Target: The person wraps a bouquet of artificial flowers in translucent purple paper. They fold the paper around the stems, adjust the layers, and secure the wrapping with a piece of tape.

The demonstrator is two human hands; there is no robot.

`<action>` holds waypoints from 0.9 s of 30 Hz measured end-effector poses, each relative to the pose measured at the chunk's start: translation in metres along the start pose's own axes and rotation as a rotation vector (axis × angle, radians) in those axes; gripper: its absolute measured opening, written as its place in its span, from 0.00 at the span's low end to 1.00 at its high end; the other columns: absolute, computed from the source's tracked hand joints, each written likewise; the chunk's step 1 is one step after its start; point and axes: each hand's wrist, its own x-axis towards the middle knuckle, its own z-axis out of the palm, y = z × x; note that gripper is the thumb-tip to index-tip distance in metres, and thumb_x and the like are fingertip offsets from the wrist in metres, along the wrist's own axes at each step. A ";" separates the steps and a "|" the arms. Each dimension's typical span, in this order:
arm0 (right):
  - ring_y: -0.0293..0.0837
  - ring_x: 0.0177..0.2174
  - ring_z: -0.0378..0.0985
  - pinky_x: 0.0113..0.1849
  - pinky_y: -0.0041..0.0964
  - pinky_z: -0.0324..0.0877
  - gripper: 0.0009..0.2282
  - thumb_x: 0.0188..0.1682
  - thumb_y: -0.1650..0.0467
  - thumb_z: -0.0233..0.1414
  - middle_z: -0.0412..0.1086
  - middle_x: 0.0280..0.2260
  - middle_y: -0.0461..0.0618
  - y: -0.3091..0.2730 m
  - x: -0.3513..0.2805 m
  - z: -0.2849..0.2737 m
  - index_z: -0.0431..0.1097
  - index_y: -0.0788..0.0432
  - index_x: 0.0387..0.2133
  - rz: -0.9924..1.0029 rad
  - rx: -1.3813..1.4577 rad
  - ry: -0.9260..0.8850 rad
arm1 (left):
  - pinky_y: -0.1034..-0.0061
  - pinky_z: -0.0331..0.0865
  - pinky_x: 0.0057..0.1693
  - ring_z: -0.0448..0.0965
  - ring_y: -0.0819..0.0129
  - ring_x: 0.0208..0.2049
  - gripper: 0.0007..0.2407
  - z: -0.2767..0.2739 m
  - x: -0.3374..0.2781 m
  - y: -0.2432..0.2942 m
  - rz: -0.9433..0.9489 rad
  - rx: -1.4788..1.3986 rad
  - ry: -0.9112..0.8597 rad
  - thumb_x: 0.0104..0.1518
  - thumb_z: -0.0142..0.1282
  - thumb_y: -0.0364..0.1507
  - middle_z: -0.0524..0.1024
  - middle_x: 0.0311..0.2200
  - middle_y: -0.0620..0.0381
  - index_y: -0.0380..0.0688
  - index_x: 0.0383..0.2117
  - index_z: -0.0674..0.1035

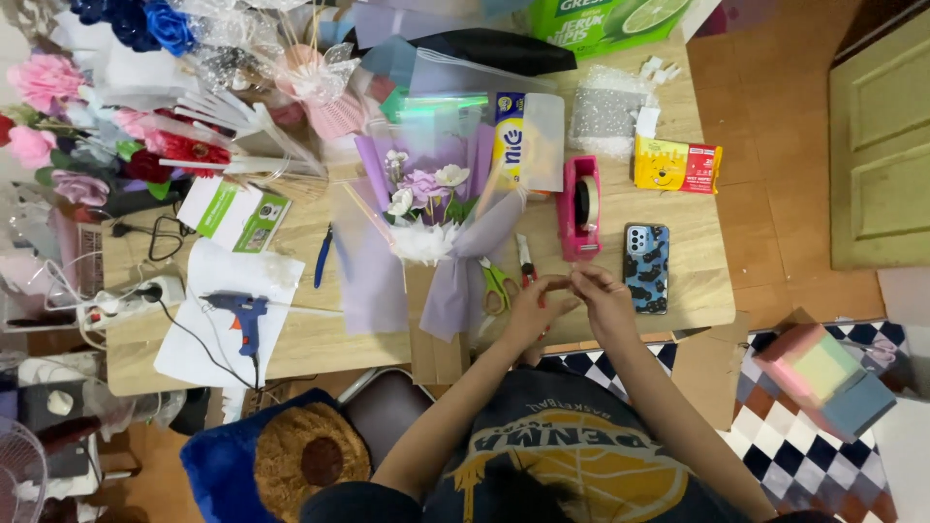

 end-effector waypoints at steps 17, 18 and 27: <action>0.34 0.27 0.73 0.34 0.22 0.66 0.09 0.48 0.75 0.63 0.77 0.32 0.53 -0.017 -0.035 0.055 0.78 0.59 0.42 -0.089 -0.084 0.031 | 0.75 0.75 0.49 0.80 0.74 0.37 0.16 -0.078 -0.048 0.043 -0.066 -0.193 0.115 0.51 0.74 0.39 0.83 0.33 0.56 0.49 0.42 0.83; 0.34 0.26 0.72 0.34 0.22 0.65 0.09 0.47 0.75 0.63 0.77 0.32 0.52 -0.008 -0.032 0.052 0.78 0.58 0.42 -0.104 -0.083 0.057 | 0.74 0.75 0.48 0.81 0.74 0.36 0.14 -0.078 -0.052 0.046 -0.077 -0.152 0.121 0.53 0.72 0.39 0.84 0.33 0.56 0.49 0.41 0.85; 0.32 0.26 0.76 0.32 0.20 0.65 0.15 0.46 0.71 0.65 0.78 0.34 0.47 0.036 -0.036 0.059 0.76 0.55 0.47 -0.023 -0.138 0.319 | 0.65 0.74 0.53 0.84 0.56 0.44 0.14 -0.088 -0.063 0.068 -0.130 0.167 0.108 0.55 0.66 0.39 0.85 0.36 0.53 0.49 0.44 0.84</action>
